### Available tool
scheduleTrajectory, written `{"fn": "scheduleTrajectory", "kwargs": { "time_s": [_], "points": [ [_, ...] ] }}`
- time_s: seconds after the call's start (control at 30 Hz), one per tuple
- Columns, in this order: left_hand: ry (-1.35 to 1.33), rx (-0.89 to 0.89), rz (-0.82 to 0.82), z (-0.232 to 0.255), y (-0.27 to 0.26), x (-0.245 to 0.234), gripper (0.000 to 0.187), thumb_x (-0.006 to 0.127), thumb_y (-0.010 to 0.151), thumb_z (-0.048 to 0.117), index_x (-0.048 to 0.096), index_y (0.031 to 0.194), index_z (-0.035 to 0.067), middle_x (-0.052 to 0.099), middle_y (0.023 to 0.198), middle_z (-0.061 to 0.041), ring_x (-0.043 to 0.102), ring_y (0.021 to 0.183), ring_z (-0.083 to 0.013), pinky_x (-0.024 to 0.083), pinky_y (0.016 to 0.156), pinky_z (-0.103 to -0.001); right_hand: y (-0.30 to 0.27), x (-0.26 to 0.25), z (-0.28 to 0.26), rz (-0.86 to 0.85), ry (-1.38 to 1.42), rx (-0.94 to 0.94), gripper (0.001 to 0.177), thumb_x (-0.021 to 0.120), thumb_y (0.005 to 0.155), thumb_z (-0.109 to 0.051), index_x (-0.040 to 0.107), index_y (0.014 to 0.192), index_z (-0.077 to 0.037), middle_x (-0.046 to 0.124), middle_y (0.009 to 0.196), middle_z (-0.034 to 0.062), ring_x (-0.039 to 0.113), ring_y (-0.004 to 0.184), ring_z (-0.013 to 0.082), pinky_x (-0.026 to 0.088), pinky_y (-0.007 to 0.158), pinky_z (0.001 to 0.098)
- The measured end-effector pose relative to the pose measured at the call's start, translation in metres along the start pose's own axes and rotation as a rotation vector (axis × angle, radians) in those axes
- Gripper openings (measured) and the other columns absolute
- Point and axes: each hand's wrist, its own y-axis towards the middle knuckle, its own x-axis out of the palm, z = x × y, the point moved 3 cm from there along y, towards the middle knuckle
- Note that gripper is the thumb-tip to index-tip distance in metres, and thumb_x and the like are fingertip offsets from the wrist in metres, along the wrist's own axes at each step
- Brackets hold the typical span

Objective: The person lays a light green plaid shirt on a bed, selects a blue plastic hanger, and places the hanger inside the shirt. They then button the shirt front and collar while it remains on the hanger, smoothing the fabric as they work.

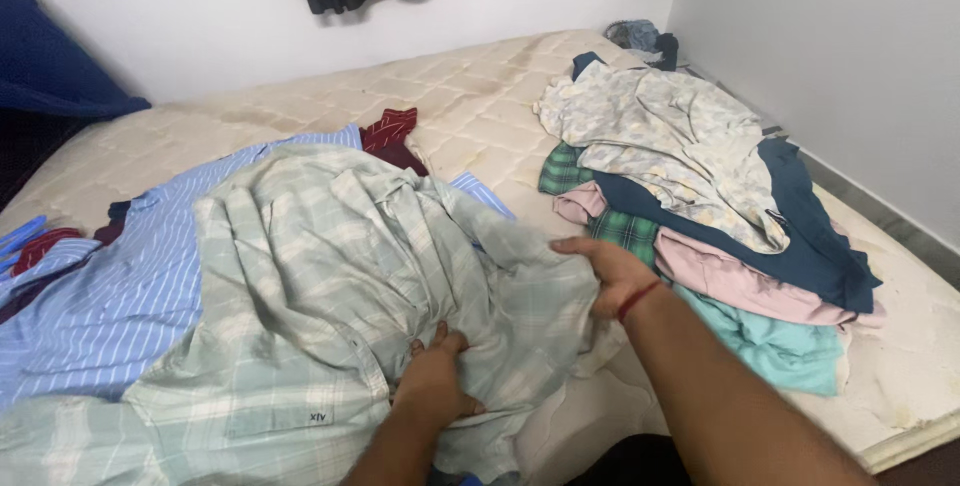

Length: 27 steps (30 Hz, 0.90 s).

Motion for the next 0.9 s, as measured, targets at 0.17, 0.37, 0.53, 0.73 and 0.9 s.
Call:
{"fn": "scheduleTrajectory", "kwargs": {
  "time_s": [0.17, 0.37, 0.53, 0.73, 0.9],
  "points": [
    [-0.009, -0.007, 0.017, -0.001, 0.000, 0.002, 0.086, 0.098, 0.064, 0.017, 0.051, 0.136, 0.022, 0.012, 0.173, 0.003, 0.013, 0.157, -0.0430, 0.031, 0.125, -0.052, -0.010, 0.013, -0.039, -0.428, 0.203, -0.373, 0.052, 0.066, 0.084, -0.002, 0.054, 0.134, 0.004, 0.064, 0.130, 0.0194, 0.065, 0.120, 0.0358, 0.049, 0.111, 0.0529],
    [0.015, 0.021, -0.011, -0.005, 0.004, 0.002, 0.088, 0.099, 0.065, 0.021, 0.047, 0.137, 0.018, 0.011, 0.173, 0.001, 0.011, 0.156, -0.0466, 0.030, 0.125, -0.050, 0.005, -0.043, -0.069, -0.203, 0.516, -0.650, 0.055, 0.053, 0.086, 0.003, 0.044, 0.140, 0.011, 0.058, 0.136, 0.0257, 0.061, 0.126, 0.0399, 0.050, 0.111, 0.0545],
    [-0.056, 0.014, -0.008, -0.008, 0.007, 0.001, 0.085, 0.099, 0.060, 0.019, 0.052, 0.131, 0.015, 0.013, 0.173, 0.002, 0.010, 0.157, -0.0431, 0.029, 0.126, -0.045, -0.002, -0.097, -0.103, 0.020, 0.443, -0.905, 0.040, 0.044, 0.084, 0.009, 0.047, 0.123, 0.001, 0.058, 0.122, 0.0197, 0.065, 0.119, 0.0355, 0.051, 0.106, 0.0541],
    [-0.001, -0.009, -0.040, 0.009, -0.022, -0.017, 0.082, 0.094, 0.071, 0.026, 0.049, 0.139, 0.016, 0.015, 0.172, -0.002, 0.011, 0.158, -0.0397, 0.030, 0.122, -0.050, -0.041, -0.103, -0.049, 1.002, -0.633, -1.094, 0.038, 0.056, 0.086, -0.001, 0.062, 0.123, -0.004, 0.069, 0.119, 0.0194, 0.068, 0.111, 0.0332, 0.054, 0.096, 0.0414],
    [-0.328, 0.033, 0.242, -0.015, -0.023, -0.051, 0.041, 0.075, 0.085, 0.029, 0.069, 0.123, 0.015, 0.068, 0.136, -0.011, 0.064, 0.129, -0.0296, 0.049, 0.110, -0.039, -0.054, -0.009, 0.005, 1.294, -1.371, -1.800, 0.037, 0.069, 0.070, 0.003, 0.070, 0.106, -0.006, 0.065, 0.123, 0.0289, 0.062, 0.116, 0.0431, 0.051, 0.095, 0.0431]
  ]
}}
